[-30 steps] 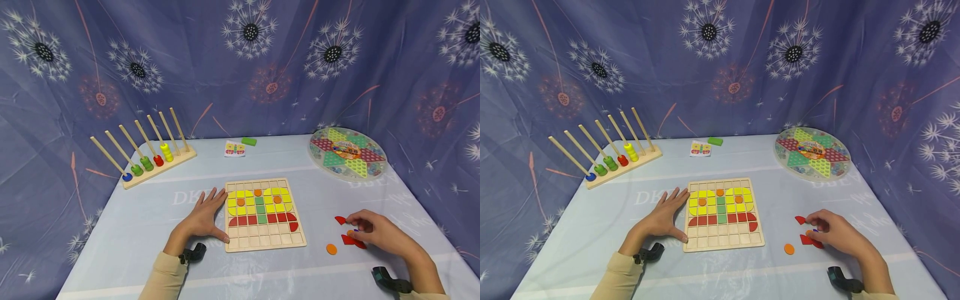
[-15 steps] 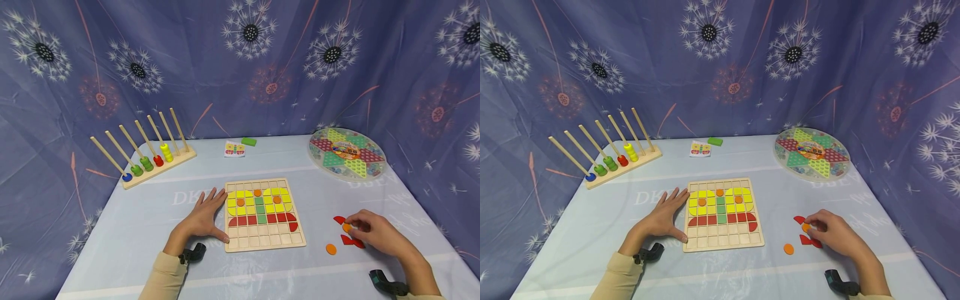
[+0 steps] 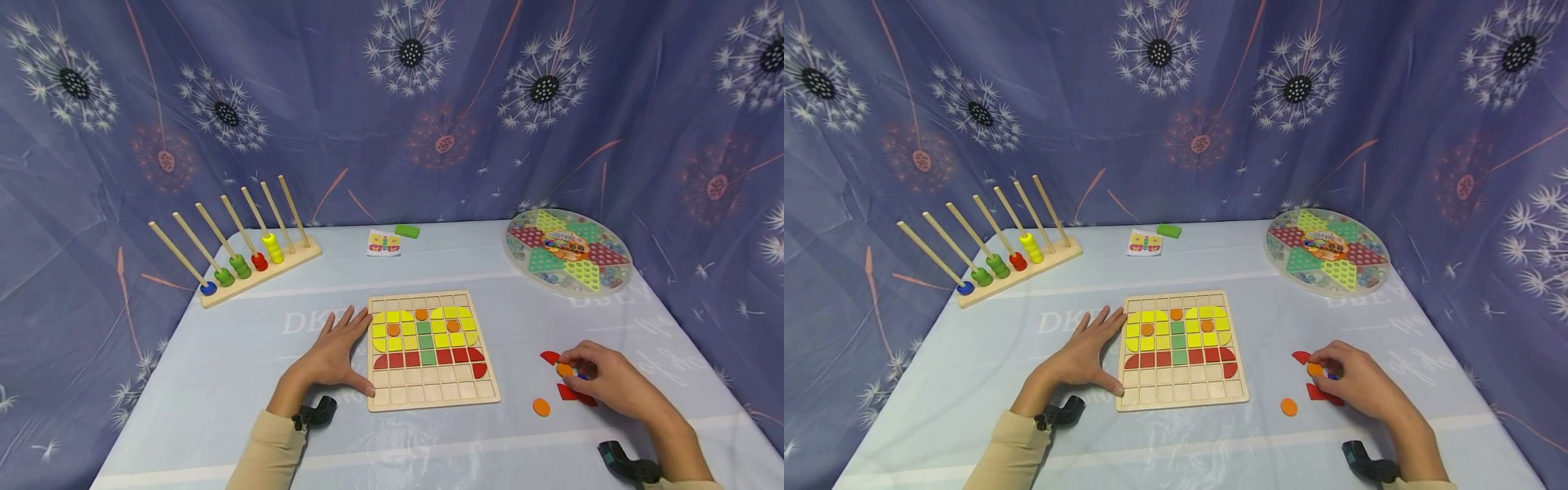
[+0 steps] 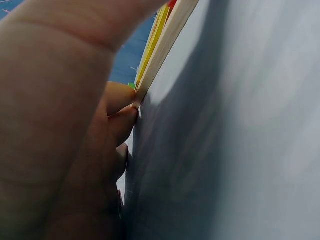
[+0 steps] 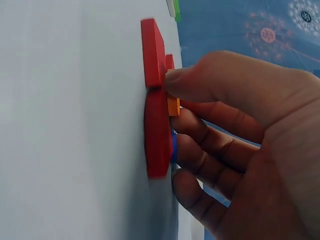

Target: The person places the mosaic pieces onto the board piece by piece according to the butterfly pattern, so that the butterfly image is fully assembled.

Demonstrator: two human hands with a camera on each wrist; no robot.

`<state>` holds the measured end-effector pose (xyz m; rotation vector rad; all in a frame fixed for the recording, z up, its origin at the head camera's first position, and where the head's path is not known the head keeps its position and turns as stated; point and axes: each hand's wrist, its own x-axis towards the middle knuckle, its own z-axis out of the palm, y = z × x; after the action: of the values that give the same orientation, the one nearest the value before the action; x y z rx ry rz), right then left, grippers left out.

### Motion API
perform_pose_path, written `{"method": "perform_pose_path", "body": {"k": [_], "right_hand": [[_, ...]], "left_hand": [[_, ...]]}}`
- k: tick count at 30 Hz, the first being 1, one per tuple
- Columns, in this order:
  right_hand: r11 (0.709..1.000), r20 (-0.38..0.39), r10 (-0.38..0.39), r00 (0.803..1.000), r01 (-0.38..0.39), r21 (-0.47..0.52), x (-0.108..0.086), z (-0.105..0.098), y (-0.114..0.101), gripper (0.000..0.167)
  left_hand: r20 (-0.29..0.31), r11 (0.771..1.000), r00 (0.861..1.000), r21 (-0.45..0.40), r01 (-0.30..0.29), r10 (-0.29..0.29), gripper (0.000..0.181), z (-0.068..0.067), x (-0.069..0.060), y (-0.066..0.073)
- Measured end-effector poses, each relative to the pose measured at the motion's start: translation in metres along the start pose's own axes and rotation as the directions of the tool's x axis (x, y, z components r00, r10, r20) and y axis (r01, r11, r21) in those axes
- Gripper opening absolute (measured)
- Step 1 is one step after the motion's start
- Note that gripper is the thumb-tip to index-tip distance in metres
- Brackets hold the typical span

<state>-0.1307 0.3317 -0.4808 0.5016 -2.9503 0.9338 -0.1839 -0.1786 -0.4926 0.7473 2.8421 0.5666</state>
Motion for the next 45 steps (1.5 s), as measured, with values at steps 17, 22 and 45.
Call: {"method": "perform_pose_path", "body": {"k": [17, 22, 45], "right_hand": [[0.999, 0.115, -0.026, 0.993, 0.031, -0.039, 0.033, 0.024, -0.046, 0.024], [0.998, 0.154, -0.051, 0.987, 0.056, -0.032, 0.042, 0.034, -0.062, 0.026], [0.988, 0.219, -0.121, 0.968, 0.138, -0.064, 0.065, 0.069, -0.115, 0.023]], "left_hand": [[0.004, 1.000, 1.000, 0.003, 0.005, -0.005, 0.144, 0.000, 0.001, 0.000], [0.009, 1.000, 1.000, 0.002, 0.006, -0.006, 0.144, 0.000, 0.001, 0.000], [0.009, 1.000, 1.000, 0.009, -0.004, 0.004, 0.144, -0.001, 0.000, -0.001]]}}
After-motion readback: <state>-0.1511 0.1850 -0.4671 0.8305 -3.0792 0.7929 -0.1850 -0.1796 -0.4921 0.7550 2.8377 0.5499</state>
